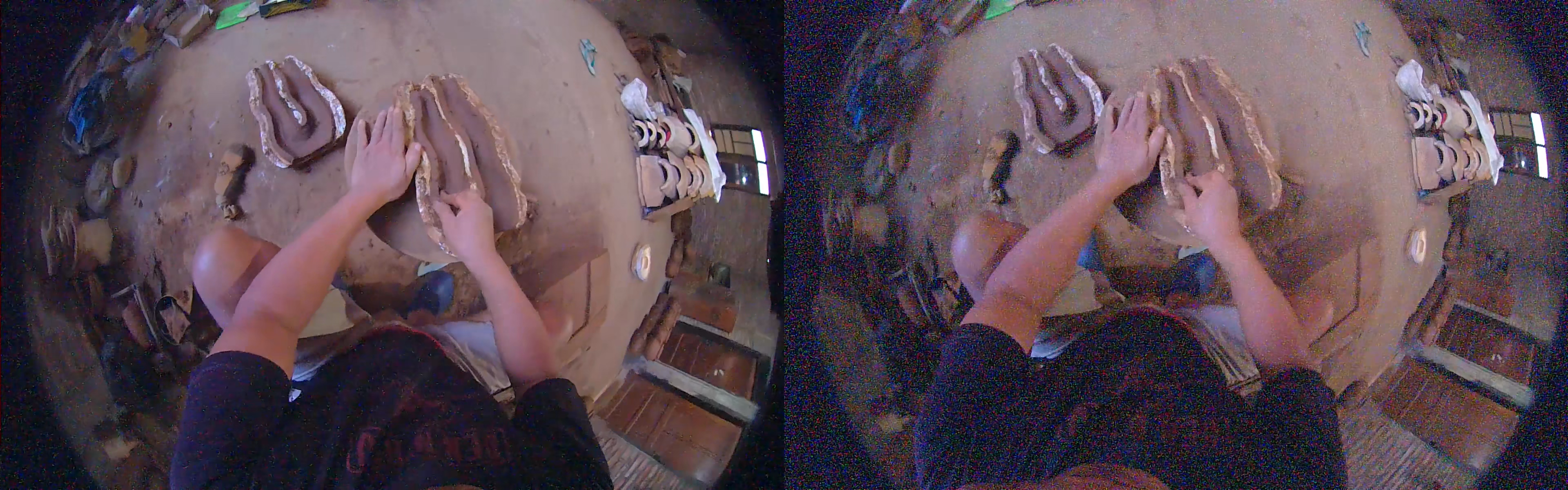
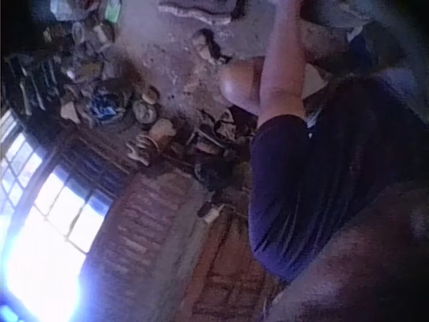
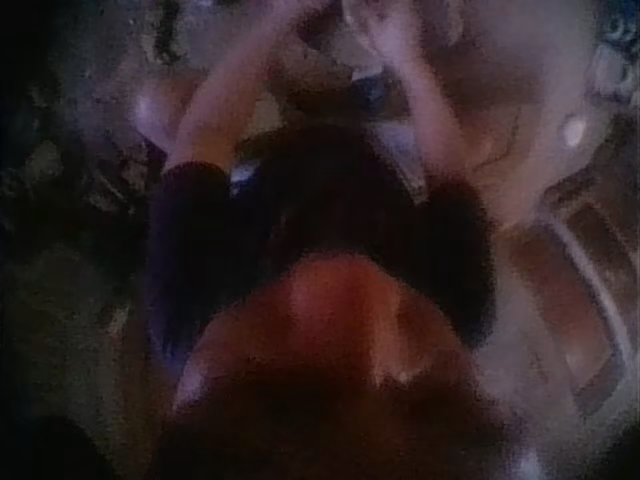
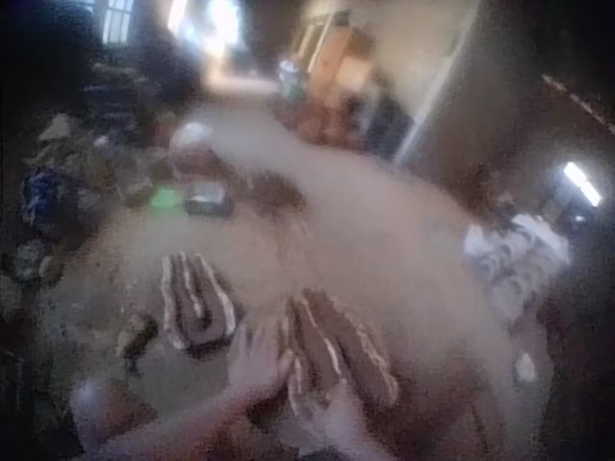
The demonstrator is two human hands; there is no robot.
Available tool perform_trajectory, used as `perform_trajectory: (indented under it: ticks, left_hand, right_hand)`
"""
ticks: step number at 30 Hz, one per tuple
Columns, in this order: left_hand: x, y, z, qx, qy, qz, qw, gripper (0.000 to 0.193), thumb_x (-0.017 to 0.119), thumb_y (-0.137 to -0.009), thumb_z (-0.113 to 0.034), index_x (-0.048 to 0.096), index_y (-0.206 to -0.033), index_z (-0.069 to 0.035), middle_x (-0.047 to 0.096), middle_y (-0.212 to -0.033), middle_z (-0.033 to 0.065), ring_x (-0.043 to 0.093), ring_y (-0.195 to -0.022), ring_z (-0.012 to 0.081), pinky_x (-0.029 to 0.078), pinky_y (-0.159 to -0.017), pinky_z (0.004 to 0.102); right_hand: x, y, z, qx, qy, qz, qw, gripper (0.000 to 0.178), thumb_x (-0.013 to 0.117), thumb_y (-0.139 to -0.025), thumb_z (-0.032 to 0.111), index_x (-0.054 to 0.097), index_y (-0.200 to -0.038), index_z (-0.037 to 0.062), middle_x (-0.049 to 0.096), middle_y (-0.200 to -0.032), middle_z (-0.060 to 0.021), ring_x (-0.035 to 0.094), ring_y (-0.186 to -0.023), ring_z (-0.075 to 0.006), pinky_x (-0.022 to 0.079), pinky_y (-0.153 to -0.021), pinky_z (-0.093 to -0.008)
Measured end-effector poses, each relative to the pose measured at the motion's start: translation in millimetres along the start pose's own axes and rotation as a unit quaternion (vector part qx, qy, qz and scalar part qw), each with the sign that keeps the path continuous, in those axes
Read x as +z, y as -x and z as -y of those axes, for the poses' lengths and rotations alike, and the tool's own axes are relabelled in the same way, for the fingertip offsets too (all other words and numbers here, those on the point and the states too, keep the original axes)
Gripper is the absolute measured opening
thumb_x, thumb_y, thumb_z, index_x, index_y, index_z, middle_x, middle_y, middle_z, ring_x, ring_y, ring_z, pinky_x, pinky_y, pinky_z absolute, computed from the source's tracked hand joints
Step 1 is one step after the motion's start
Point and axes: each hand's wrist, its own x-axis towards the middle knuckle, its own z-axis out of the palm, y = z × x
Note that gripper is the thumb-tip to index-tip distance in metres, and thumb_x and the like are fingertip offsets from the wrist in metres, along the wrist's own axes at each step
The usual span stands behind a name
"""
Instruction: The person rolls clay by hand into strips, places them into a mold, and presses and smooths the clay along the mold's interior edges.
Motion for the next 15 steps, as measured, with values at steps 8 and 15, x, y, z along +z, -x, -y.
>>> perform_trajectory:
  ticks: [8,15]
  left_hand:
    - [-1,-5,1,0.025,-0.025,-0.008,0.999,0.075,0.035,-0.108,-0.045,0.025,-0.161,0.007,0.033,-0.167,0.0219,0.029,-0.156,0.034,0.01,-0.13,0.053]
    - [0,-13,5,0.023,-0.031,0.025,0.999,0.077,0.032,-0.108,-0.049,0.021,-0.164,0.002,0.031,-0.168,0.0201,0.025,-0.158,0.0336,0.01,-0.13,0.0539]
  right_hand:
    - [-6,2,-3,0.017,-0.056,0.024,0.998,0.036,0.075,-0.091,0.033,0.08,-0.104,0.0005,0.072,-0.105,-0.0262,0.071,-0.098,-0.0442,0.056,-0.09,-0.0471]
    - [-9,10,-9,-0.02,0.0,0.032,0.999,0.034,0.077,-0.089,0.034,0.081,-0.099,0.0022,0.073,-0.102,-0.0249,0.071,-0.099,-0.0418,0.055,-0.092,-0.0472]
